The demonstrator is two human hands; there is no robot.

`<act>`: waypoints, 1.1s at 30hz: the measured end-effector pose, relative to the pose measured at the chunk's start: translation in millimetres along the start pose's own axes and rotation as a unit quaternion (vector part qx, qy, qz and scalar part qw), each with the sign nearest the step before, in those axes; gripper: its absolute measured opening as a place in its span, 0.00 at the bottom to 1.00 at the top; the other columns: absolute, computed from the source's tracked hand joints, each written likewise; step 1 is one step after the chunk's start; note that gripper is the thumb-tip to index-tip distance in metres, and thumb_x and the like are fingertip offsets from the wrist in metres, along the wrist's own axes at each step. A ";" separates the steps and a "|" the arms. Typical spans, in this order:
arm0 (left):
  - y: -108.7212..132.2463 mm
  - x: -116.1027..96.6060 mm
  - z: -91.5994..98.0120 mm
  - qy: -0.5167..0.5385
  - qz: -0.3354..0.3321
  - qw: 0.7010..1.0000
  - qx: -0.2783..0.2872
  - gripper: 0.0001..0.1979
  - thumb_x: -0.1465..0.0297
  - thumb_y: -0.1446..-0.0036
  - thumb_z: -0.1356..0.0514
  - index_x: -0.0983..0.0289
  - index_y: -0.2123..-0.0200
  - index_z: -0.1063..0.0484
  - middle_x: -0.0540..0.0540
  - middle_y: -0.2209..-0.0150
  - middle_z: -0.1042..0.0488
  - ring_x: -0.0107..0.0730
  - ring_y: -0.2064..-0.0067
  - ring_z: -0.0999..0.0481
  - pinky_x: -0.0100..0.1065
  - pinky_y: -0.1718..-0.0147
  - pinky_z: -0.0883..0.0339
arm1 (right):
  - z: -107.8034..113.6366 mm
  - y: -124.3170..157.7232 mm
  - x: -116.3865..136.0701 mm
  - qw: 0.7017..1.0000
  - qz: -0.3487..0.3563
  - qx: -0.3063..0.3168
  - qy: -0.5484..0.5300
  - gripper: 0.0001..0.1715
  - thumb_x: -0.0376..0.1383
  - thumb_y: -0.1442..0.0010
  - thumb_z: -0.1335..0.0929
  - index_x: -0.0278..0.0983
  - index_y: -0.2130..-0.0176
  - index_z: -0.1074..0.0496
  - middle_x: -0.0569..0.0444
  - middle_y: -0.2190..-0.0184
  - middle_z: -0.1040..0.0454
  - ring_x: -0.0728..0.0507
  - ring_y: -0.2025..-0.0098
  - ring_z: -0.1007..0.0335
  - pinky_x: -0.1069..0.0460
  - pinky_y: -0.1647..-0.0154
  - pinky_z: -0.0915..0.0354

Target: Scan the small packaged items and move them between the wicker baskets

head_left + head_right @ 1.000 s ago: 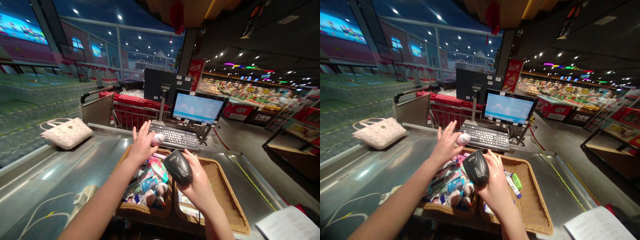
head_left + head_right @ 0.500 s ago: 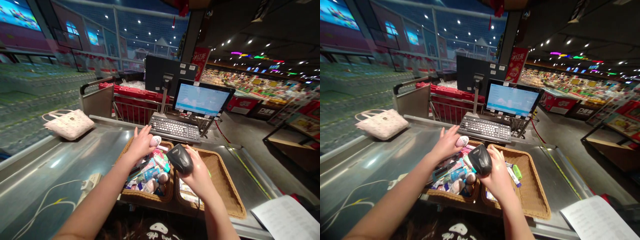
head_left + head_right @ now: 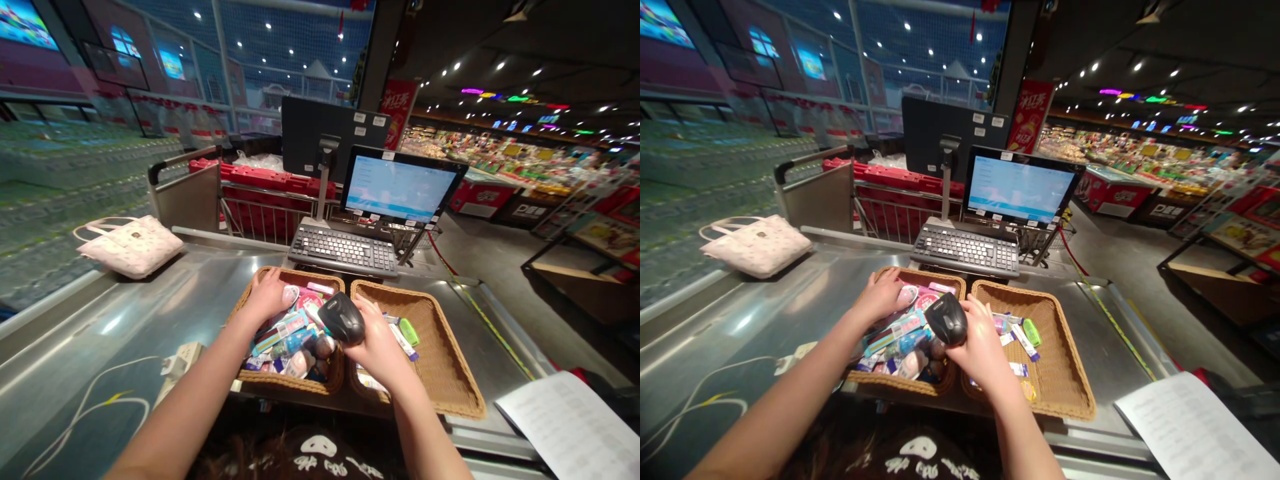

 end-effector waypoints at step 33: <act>-60.7 -324.1 -112.9 0.013 -0.424 0.900 0.102 0.15 0.76 0.40 0.46 0.67 0.54 0.23 0.69 0.33 0.42 0.52 0.31 0.47 0.61 0.35 0.58 | 136.9 103.1 -156.5 0.949 -0.209 -0.220 0.088 0.29 0.38 0.50 0.30 0.35 0.48 0.30 0.40 0.47 0.27 0.31 0.36 0.39 0.32 0.35 0.44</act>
Point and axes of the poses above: each hand's wrist, its own y-axis away from the middle knuckle, its own z-axis out of the back of the hand, x = y × z, the point moved 6 cm from there along -y, towards the middle knuckle
